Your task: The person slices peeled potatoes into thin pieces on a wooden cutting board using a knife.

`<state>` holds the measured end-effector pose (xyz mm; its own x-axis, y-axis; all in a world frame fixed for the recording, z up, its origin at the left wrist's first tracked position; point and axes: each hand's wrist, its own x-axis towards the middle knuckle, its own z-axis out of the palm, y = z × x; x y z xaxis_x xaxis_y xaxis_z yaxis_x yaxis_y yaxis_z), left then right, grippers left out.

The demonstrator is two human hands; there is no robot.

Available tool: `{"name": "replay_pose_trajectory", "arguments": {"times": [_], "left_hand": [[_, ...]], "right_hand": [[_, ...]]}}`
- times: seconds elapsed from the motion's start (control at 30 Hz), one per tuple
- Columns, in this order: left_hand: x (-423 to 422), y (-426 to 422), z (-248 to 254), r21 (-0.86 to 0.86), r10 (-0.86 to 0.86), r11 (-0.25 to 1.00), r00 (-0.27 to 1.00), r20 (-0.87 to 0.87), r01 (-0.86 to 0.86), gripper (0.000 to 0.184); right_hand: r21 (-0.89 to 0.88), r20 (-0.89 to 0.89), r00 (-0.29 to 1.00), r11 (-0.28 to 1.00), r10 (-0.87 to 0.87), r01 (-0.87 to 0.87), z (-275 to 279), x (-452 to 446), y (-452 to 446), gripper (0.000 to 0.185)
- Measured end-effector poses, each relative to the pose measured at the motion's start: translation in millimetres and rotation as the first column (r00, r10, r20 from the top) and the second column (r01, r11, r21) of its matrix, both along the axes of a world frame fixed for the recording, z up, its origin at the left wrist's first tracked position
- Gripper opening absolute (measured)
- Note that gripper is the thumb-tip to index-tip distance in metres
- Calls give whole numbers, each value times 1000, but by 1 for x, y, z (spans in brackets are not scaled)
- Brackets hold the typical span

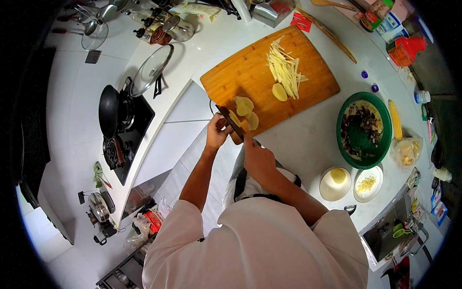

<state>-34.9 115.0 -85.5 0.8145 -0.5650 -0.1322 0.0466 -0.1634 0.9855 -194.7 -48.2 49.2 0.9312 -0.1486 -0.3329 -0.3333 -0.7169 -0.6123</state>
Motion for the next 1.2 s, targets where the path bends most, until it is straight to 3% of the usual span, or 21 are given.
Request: {"name": "replay_pose_trajectory", "arguments": {"times": [0.37, 0.47, 0.57, 0.77, 1.07, 1.2], "left_hand": [[0, 0, -3, -5, 29, 1000, 1000, -7, -29, 37], [1, 0, -3, -4, 26, 1000, 1000, -9, -26, 36], [1, -2, -1, 1, 28, 1000, 1000, 0, -28, 36], [-2, -5, 4, 37, 18, 999, 997, 72, -20, 40], [-3, -13, 11, -63, 43, 997, 992, 121, -35, 44], [-3, -12, 10, -47, 46, 998, 995, 85, -42, 42]], "right_hand": [[-52, 9, 1000, 998, 19, -18, -15, 7, 2, 65], [-15, 57, 998, 999, -36, 37, -24, 8, 4, 54], [-17, -25, 1000, 1000, 5, -6, -20, 11, 0, 74], [-7, -91, 996, 1000, 0, -1, -29, 14, -1, 78], [99, 6, 985, 981, -170, 169, -53, 20, -8, 66], [97, 67, 983, 982, -168, 161, -27, 13, -7, 59]]}}
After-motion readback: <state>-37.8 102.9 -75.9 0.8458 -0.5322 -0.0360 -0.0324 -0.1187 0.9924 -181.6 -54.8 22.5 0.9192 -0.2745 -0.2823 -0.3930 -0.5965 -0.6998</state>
